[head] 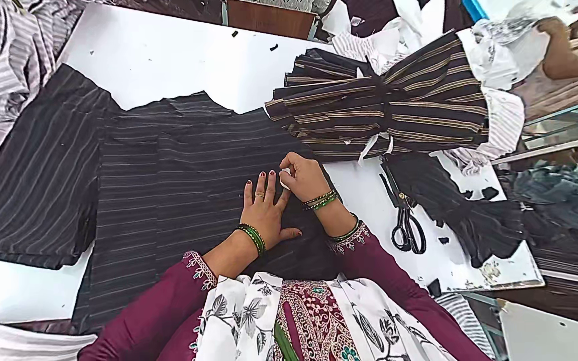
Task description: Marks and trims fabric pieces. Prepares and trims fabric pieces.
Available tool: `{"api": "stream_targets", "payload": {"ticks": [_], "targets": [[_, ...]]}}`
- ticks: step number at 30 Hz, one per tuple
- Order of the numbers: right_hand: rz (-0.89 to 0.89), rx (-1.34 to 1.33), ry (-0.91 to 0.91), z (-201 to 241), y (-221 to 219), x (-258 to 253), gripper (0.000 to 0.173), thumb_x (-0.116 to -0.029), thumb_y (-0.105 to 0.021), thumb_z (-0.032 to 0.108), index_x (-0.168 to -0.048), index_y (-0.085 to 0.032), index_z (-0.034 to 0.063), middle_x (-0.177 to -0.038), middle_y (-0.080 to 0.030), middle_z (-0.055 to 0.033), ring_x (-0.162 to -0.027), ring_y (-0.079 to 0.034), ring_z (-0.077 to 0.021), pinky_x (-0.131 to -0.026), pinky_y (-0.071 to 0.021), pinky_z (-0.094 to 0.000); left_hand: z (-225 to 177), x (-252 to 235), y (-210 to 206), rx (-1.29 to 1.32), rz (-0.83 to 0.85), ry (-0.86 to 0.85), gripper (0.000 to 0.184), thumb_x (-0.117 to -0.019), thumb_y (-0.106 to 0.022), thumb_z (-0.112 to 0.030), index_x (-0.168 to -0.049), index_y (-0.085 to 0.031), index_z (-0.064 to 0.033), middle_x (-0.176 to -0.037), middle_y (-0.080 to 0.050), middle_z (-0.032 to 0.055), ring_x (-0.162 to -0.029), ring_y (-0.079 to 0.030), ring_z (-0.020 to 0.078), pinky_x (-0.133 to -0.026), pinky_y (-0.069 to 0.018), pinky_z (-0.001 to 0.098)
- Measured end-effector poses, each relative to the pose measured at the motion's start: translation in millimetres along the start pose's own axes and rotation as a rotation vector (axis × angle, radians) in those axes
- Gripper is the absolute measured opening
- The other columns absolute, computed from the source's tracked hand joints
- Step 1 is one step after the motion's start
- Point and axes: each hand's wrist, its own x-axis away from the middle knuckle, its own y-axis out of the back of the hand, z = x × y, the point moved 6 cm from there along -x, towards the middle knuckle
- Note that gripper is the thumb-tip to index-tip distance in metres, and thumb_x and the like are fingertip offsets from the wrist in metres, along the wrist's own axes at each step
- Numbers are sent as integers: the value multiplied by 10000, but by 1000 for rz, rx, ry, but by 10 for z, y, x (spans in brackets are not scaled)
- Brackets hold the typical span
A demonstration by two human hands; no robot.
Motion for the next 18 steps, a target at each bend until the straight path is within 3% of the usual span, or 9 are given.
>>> {"api": "stream_targets", "payload": {"ticks": [3,9,15,18], "targets": [[34,78,-15,3,-13,-15,73,-935,-677,53,-959,-683,-16,-728,-630,-138,-697,-629,-291,-665,-506,-485,-2,-2,9,3,8,-1,1076,-871,-515,-795,-1660,-146,-162,-1695,81,262,-1562,107,461,-1186,53,703],[159,125,-77,50,-130,-40,71,-946,-646,52,-914,-654,-10,-746,-620,-141,-740,-629,-293,-691,-496,-484,-1,-20,-3,-3,39,-1,1042,-878,-498,-802,-1634,-251,-130,-1692,76,274,-1557,121,470,-1179,61,716],[34,94,-56,19,-106,-210,59,-935,-650,39,-930,-651,-19,-732,-630,-155,-710,-642,-313,-650,-509,-501,-12,-9,6,-7,37,6,1085,-878,-499,-799,-1663,-114,-156,-1684,107,285,-1556,132,467,-1182,64,707],[-14,35,-43,-32,-42,-290,74,-933,-642,53,-948,-659,-18,-750,-620,-133,-715,-615,-277,-676,-495,-476,-10,-9,7,-7,29,7,1095,-875,-502,-801,-1666,-82,-171,-1687,117,272,-1558,131,461,-1186,57,702]]}}
